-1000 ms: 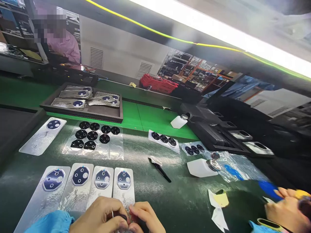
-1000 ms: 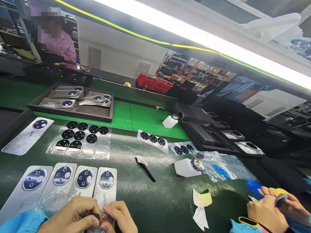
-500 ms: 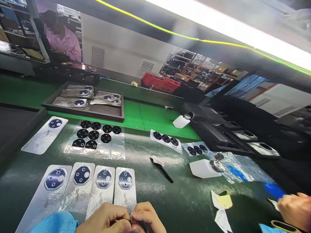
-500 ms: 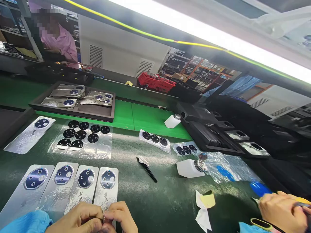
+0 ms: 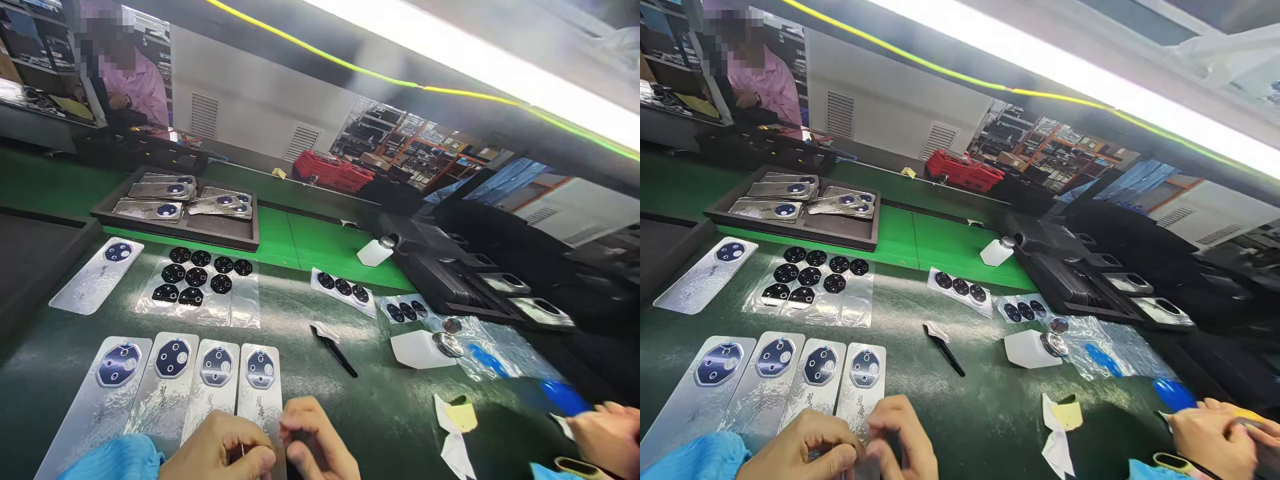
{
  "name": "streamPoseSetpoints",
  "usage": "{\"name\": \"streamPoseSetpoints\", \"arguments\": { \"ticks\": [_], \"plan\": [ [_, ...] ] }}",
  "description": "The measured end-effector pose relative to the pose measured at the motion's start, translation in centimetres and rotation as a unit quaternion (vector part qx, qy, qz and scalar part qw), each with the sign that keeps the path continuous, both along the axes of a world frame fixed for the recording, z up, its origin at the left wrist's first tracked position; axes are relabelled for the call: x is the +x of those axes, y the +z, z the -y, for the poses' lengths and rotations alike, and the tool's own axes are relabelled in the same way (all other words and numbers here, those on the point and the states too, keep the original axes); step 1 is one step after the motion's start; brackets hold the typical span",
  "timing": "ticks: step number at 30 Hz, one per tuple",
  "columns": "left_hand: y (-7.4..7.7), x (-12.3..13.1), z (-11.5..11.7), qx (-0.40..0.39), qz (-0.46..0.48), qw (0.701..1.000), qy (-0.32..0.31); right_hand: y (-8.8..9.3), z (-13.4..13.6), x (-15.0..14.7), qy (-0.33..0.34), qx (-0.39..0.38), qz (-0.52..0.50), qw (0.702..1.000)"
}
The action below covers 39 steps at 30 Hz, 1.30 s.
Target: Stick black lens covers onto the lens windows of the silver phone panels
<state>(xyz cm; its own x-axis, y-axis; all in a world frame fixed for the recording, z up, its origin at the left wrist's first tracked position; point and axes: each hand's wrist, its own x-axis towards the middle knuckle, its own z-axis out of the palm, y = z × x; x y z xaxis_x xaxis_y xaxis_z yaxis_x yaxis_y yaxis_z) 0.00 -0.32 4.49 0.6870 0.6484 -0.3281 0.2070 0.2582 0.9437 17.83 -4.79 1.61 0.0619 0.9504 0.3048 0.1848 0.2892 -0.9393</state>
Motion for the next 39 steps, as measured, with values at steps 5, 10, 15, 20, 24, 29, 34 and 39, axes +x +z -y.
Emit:
{"name": "streamPoseSetpoints", "arguments": {
  "ticks": [5,10,15,20,24,29,34,39],
  "plan": [
    [-1.2,-0.4,-0.3,-0.102,0.046,0.992,0.057,1.2,-4.6,1.7,-0.007,-0.041,0.180,0.983],
    [-0.5,-0.9,0.0,0.255,-0.164,0.953,-0.018,0.0,-7.4,1.0,0.036,0.016,0.283,0.958],
    [-1.9,0.0,0.6,0.561,-0.335,0.751,-0.088,-0.9,-7.0,0.8,0.012,0.043,0.327,0.944],
    [-3.3,0.3,0.6,0.638,-0.340,0.683,-0.099,-1.1,-6.8,0.6,-0.002,0.065,0.397,0.915],
    [-3.2,0.1,0.5,0.668,-0.335,0.660,-0.078,-1.0,-6.8,-0.1,-0.025,0.149,0.481,0.864],
    [-2.9,0.0,0.4,0.678,-0.330,0.654,-0.057,-0.5,-6.6,-0.1,-0.056,0.151,0.510,0.845],
    [-2.9,-0.1,0.5,0.672,-0.322,0.665,-0.053,-0.2,-7.4,1.1,-0.016,0.033,0.381,0.924],
    [-3.2,-0.2,0.4,0.668,-0.317,0.671,-0.051,-0.4,-9.5,1.4,0.087,-0.024,0.297,0.951]
  ]
}}
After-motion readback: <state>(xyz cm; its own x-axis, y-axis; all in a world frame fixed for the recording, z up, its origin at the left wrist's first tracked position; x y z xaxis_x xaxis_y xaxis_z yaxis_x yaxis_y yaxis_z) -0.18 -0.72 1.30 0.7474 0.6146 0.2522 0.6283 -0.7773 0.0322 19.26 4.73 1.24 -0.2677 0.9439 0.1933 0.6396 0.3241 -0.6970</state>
